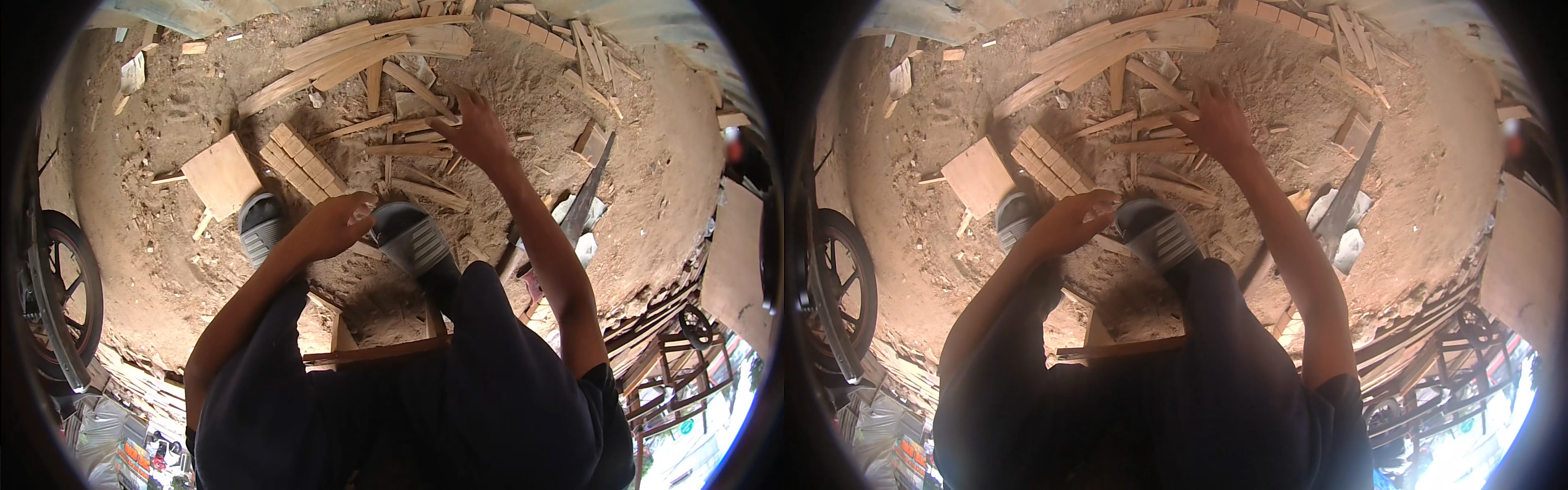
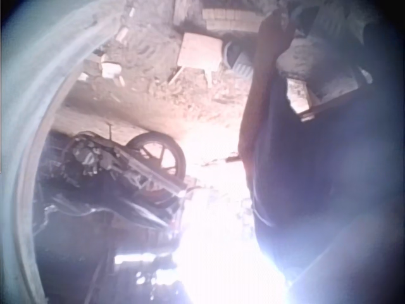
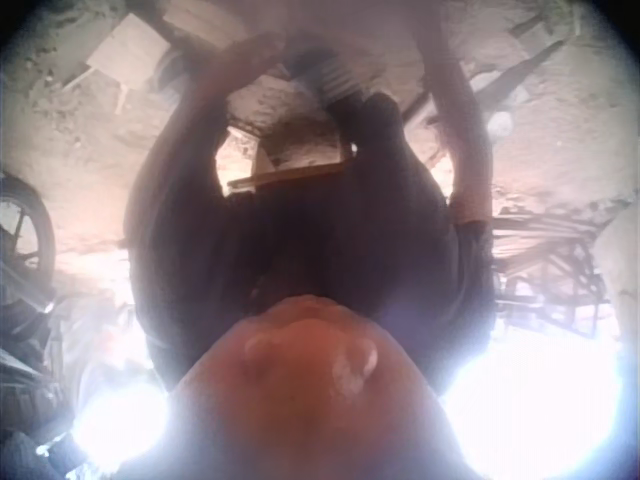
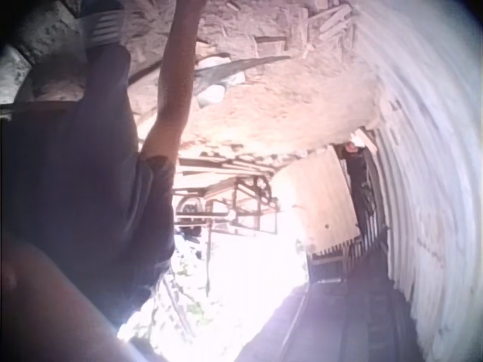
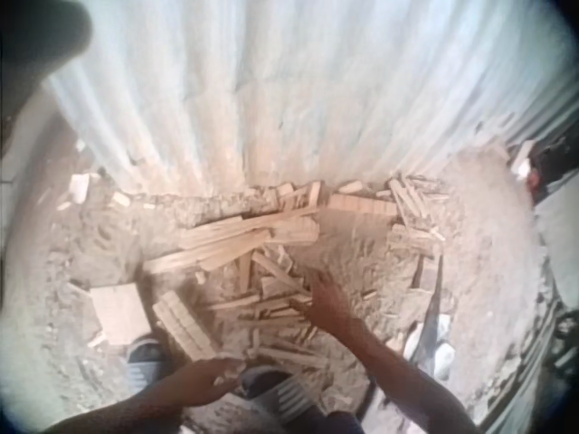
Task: The person sits on the ground and uses a chisel and a small axe to split small pieces of wood into smaller fragments. They repeatedly position the chisel on a wood piece and strike it with the axe, then gather the resulting pieces.
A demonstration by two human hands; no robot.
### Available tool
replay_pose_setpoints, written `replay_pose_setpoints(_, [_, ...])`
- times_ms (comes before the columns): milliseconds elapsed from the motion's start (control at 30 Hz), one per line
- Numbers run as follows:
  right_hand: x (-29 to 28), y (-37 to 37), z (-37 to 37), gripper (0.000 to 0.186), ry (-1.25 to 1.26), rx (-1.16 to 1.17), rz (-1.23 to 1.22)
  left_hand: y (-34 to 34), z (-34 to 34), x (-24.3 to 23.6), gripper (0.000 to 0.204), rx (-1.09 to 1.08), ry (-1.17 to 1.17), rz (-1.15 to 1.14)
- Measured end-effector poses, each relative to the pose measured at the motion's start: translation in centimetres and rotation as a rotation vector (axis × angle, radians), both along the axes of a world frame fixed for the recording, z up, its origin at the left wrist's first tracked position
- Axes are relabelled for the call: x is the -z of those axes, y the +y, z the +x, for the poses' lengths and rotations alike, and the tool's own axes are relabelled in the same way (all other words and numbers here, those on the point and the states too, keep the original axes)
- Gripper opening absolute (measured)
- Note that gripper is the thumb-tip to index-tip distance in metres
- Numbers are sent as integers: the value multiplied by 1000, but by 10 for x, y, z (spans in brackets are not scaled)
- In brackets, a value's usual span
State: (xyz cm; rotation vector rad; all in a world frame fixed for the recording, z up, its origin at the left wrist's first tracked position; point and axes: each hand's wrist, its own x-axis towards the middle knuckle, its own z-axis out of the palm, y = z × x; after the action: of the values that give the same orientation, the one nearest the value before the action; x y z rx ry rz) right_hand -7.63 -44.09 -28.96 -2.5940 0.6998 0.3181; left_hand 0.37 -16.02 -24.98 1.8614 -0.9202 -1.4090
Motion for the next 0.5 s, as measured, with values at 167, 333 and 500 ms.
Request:
replay_pose_setpoints(167, [21,3,12,42,-76,-61,-133,-3,1,-6,43,1,49,49])
replay_pose_setpoints(333, [32,-22,-12,29,-163,-229,-149,0,1,-4,42,-10,22,17])
replay_pose_setpoints(500, [29,-3,-46,37,-94,-340,-232,3,1,0,41,-15,32,11])
